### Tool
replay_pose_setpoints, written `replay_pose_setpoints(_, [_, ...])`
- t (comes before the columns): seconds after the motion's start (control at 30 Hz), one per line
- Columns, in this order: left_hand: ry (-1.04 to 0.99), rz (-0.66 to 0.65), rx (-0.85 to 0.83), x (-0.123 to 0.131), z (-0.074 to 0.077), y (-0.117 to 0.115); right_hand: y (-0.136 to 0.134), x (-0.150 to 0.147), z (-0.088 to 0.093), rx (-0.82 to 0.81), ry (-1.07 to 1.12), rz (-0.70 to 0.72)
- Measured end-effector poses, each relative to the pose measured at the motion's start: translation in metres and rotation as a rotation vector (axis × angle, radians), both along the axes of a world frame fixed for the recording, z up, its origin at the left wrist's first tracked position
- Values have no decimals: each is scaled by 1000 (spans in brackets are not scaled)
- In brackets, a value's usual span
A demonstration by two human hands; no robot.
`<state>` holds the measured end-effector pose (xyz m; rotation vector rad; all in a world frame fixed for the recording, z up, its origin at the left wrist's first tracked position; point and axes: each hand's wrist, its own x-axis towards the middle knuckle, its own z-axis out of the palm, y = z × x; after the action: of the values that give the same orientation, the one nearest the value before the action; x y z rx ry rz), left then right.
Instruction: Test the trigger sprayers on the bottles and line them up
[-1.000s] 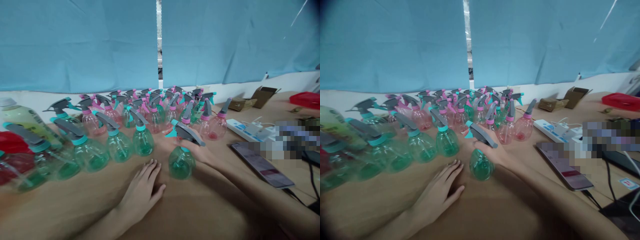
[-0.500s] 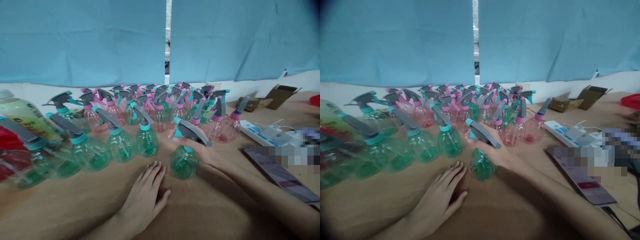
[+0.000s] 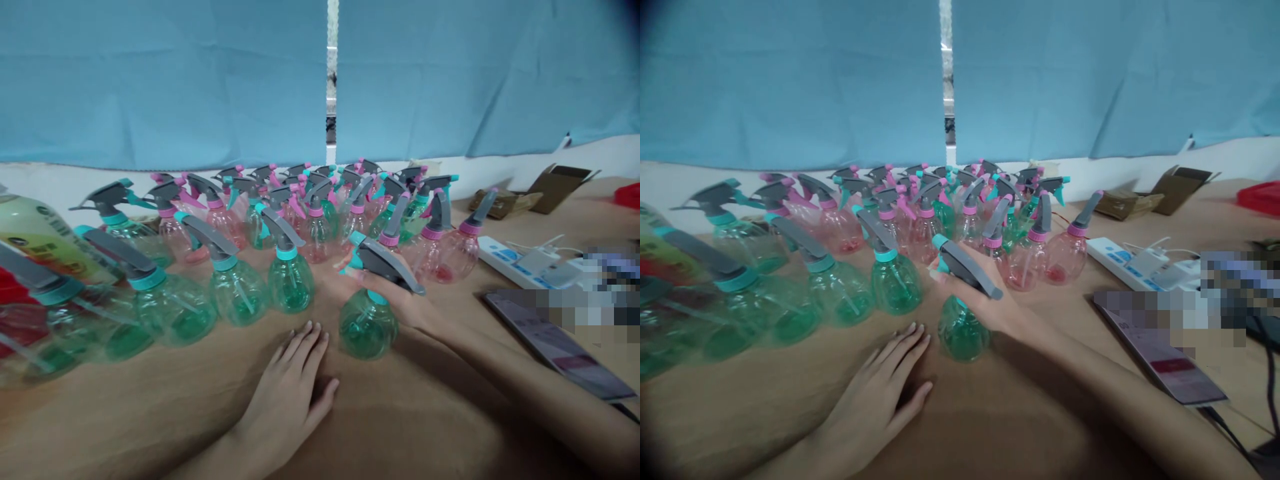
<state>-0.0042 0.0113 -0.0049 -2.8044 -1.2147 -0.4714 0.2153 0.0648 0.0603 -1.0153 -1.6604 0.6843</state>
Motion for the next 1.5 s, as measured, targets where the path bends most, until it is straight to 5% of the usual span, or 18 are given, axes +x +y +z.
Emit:
replay_pose_setpoints(0.77, [-23,-3,-62,0,3,0,-1,-4,3,-67,168,222])
replay_pose_setpoints(1.5, [49,-4,-3,1,5,-1,3,-6,-3,4,206,177])
